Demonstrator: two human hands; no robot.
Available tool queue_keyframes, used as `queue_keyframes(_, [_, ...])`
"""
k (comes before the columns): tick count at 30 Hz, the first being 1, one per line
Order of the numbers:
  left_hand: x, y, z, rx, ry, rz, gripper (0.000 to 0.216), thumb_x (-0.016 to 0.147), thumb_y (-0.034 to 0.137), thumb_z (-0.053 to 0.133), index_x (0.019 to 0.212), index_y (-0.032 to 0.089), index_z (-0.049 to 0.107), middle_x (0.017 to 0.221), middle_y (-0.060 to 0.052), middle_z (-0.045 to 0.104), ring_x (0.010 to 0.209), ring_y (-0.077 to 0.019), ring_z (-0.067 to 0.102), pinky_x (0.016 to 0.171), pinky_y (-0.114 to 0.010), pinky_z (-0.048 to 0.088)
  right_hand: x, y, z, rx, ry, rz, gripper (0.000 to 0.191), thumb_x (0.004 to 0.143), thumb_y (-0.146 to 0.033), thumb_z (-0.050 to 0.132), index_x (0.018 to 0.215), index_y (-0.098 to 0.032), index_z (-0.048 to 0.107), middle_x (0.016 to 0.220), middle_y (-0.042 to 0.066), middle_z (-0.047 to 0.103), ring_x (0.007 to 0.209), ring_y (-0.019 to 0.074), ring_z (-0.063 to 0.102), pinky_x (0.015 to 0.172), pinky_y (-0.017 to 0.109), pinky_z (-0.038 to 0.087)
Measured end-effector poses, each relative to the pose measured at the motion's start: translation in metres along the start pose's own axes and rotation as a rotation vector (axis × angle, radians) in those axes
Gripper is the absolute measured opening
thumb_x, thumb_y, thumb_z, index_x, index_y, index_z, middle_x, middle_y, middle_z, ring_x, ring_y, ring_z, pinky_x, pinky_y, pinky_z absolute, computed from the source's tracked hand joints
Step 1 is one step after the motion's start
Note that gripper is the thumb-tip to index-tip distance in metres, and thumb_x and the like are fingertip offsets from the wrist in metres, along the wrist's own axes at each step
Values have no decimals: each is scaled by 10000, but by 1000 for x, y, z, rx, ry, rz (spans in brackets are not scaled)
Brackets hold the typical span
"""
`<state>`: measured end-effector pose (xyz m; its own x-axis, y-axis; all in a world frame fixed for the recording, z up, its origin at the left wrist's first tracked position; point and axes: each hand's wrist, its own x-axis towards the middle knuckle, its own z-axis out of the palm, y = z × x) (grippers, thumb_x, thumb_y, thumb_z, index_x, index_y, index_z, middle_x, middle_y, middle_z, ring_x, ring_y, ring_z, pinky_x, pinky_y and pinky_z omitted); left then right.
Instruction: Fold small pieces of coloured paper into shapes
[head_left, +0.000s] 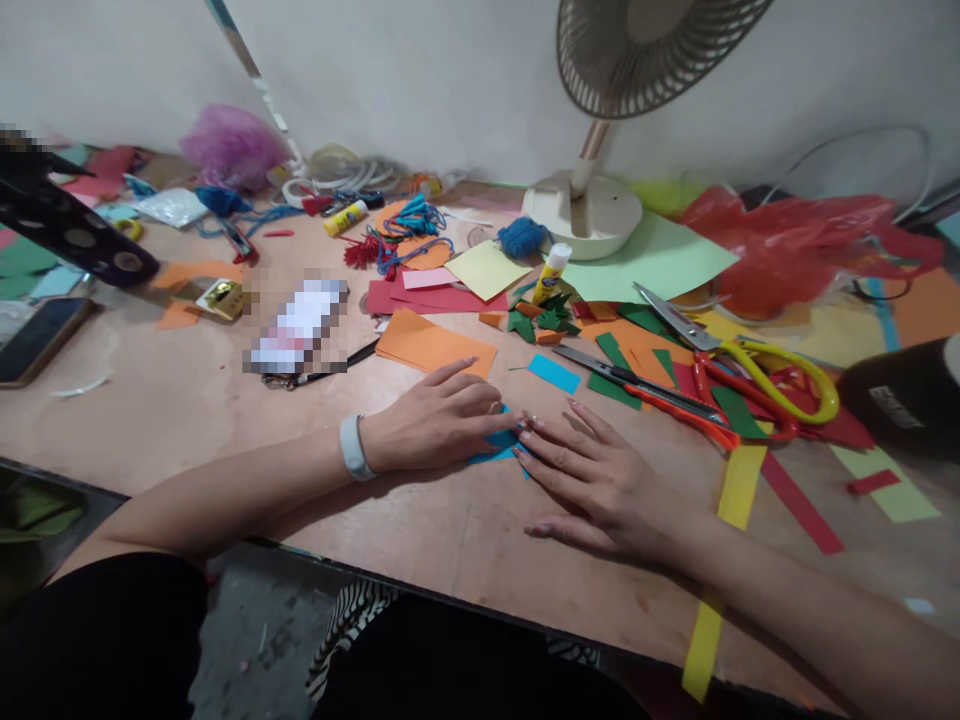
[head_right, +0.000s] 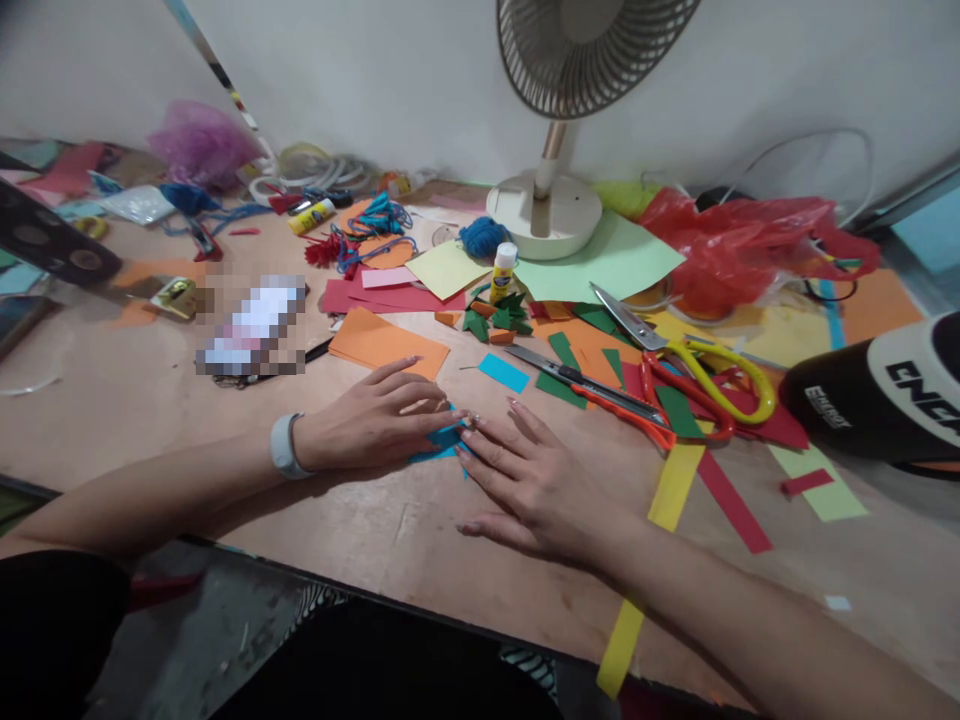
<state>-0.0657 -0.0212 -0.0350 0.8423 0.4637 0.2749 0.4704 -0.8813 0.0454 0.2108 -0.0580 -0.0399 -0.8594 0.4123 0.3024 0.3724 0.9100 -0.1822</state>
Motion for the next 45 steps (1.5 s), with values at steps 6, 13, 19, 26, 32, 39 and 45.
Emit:
queue_keyframes(6, [-1, -3, 4, -19, -47, -4, 443, 1023, 461, 408, 1410, 263, 490, 1288, -65, 563, 1208, -234, 498, 1217, -522, 239, -2, 0, 2, -9, 6, 0, 579, 937, -503, 594, 1385, -137, 566, 1430, 158, 562, 1395, 331, 452, 1176, 653, 261])
queue_keyframes(13, [-1, -3, 4, -45, -49, -16, 460, 1031, 465, 373, 1414, 242, 494, 1318, -78, 547, 1242, -243, 475, 1222, -518, 234, 0, 0, 1, 0, 9, -8, 562, 929, -490, 608, 1350, -118, 596, 1441, 193, 547, 1389, 342, 459, 1166, 640, 289])
queue_keyframes(19, [0, -2, 4, -90, -29, -28, 438, 1013, 450, 432, 1385, 236, 522, 1323, -92, 552, 1246, -254, 487, 1212, -535, 256, 1, 1, -1, -37, 15, -10, 551, 918, -511, 613, 1328, -142, 613, 1494, 201, 487, 1419, 341, 416, 1164, 608, 312])
queue_keyframes(26, [1, -1, 4, -51, -32, -31, 435, 999, 430, 468, 1370, 214, 536, 1353, -94, 547, 1267, -263, 477, 1218, -525, 251, 1, 1, -1, -38, 14, -10, 559, 916, -511, 616, 1324, -130, 612, 1479, 213, 503, 1413, 347, 421, 1148, 603, 340])
queue_keyframes(32, [1, 1, 2, -49, -45, -38, 440, 1001, 444, 471, 1378, 224, 527, 1347, -92, 554, 1284, -254, 471, 1213, -516, 267, 0, 1, 1, -18, 24, 11, 558, 906, -506, 634, 1332, -147, 613, 1488, 198, 498, 1419, 346, 409, 1141, 605, 345])
queue_keyframes(39, [1, 1, 3, -37, -19, -20, 444, 1006, 443, 456, 1373, 204, 527, 1338, -101, 565, 1269, -259, 480, 1191, -503, 307, -1, 0, 0, -62, 21, -3, 548, 922, -521, 603, 1316, -142, 626, 1463, 216, 520, 1403, 354, 431, 1128, 610, 359])
queue_keyframes(45, [1, 0, 4, -44, -35, -33, 445, 1013, 450, 431, 1374, 210, 533, 1343, -99, 563, 1274, -263, 474, 1181, -517, 312, -2, 1, 1, -54, 23, -6, 569, 914, -517, 618, 1333, -132, 612, 1455, 212, 530, 1404, 350, 433, 1139, 587, 364])
